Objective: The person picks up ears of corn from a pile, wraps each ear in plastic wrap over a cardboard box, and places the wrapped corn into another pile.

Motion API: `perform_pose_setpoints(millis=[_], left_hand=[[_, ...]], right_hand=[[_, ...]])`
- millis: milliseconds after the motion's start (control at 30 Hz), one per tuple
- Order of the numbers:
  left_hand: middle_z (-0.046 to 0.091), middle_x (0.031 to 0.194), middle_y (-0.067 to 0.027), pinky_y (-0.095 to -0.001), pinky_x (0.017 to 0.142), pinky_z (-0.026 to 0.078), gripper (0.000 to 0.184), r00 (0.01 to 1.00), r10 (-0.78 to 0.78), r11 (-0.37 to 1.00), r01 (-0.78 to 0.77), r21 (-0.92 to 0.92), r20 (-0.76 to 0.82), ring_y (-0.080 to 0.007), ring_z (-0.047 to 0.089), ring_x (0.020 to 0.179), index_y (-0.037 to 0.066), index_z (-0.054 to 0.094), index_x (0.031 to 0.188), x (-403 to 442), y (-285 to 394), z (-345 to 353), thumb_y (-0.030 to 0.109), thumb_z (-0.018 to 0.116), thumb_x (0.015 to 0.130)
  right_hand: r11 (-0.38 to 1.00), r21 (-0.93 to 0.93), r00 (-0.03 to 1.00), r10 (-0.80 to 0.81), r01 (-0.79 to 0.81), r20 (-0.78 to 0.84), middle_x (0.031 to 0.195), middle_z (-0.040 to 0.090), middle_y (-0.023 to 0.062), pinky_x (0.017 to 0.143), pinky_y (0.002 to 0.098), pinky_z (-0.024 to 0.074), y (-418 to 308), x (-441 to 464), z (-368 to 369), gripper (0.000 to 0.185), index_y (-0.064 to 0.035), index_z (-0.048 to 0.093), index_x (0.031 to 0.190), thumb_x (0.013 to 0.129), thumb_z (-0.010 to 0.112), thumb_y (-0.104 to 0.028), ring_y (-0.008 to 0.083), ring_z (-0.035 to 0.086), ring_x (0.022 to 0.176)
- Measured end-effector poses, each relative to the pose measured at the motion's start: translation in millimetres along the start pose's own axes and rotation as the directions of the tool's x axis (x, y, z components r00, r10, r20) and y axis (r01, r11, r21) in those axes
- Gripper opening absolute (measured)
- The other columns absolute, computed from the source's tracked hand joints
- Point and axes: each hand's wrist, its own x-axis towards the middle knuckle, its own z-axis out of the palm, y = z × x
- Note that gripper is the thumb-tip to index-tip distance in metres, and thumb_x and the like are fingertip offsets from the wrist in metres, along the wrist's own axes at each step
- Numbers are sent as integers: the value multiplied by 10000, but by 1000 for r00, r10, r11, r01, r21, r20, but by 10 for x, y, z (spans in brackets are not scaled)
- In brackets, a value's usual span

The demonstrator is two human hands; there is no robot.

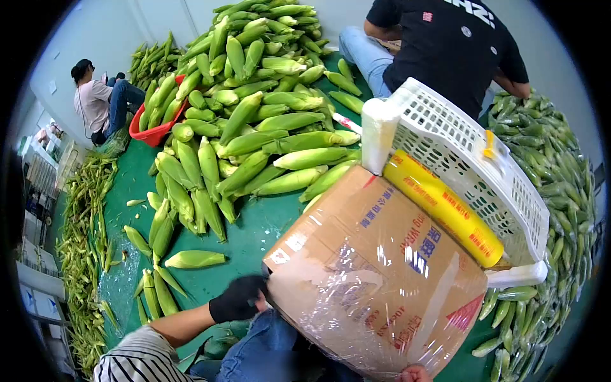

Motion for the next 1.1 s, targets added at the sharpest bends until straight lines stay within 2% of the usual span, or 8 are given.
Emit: perform_pose_setpoints(millis=[67, 200, 367, 433, 567, 800, 1000, 1100], left_hand=[[598, 1084, -176, -355, 860, 467, 422, 603, -251, 961, 64, -267, -757, -277, 602, 1014, 12, 513, 1204, 78, -708, 317, 141, 687, 842], [597, 1086, -161, -374, 831, 440, 649, 225, -971, 91, 38, -995, -81, -245, 526, 981, 31, 406, 1334, 557, -2654, 179, 386, 674, 861], [443, 669, -25, -300, 470, 408, 391, 168, -985, -15, -354, -935, -47, -177, 430, 559, 163, 493, 845, 999, -3289, 161, 537, 599, 887], [446, 636, -13, -272, 431, 381, 420, 415, -880, 66, -379, -923, -232, -146, 429, 517, 167, 491, 862, 774, -3185, 240, 578, 574, 885], [406, 569, 12, -266, 382, 325, 476, 632, -766, -317, -218, -923, 114, -139, 394, 423, 158, 518, 920, -33, -1728, 257, 630, 551, 868], [637, 881, -74, -321, 654, 493, 625, 940, -190, 891, 44, -452, -282, -209, 619, 740, -13, 450, 1308, -311, 194, -347, 397, 642, 876], [603, 791, -115, -377, 542, 500, 561, 847, 526, 846, -531, 51, 80, -310, 615, 583, 292, 517, 1353, 884, 1211, -226, 381, 697, 829], [672, 910, -177, -382, 622, 513, 544, 852, 487, 870, -456, -187, 193, -303, 640, 642, 187, 513, 1364, 1258, 1292, -24, 396, 645, 880]], right_hand=[[986, 139, 993, 81, -92, 80, 638, 535, -15, 495, 201, 376, -225, 27, -17, 124, -57, 607, 984, 964, 570, -173, 74, 471, 538], [970, 188, 983, 133, -156, 126, 653, 566, -14, 481, 197, 353, -320, 91, -102, 175, -59, 611, 984, 955, 597, -231, 58, 479, 527], [956, 235, 984, 160, -176, 84, 666, 595, -18, 494, 197, 353, -326, 24, -31, 148, -85, 610, 918, 959, 589, -225, 52, 480, 528], [952, 236, 981, 188, -194, 48, 662, 601, 21, 510, 231, 421, -330, 36, -5, 105, -63, 596, 935, 950, 578, -165, 90, 525, 536], [950, 265, 983, 181, -163, -43, 701, 626, 51, 514, 227, 477, -223, -18, 84, 38, -21, 558, 921, 934, 555, -57, 101, 579, 558], [998, 53, 968, 41, -28, -247, 735, 658, 58, 567, 262, 512, -315, -90, 279, 50, -9, 584, 944, 927, 572, -54, 134, 659, 657], [880, -473, 875, -261, 42, -408, 770, 660, 80, 621, 277, 530, -341, -208, 486, 48, -14, 580, 946, 920, 589, -54, 162, 673, 700], [975, -19, 848, -202, 222, -489, 784, 659, 76, 638, 283, 529, -480, -349, 400, 40, -24, 560, 920, 909, 598, -28, 146, 658, 708]])
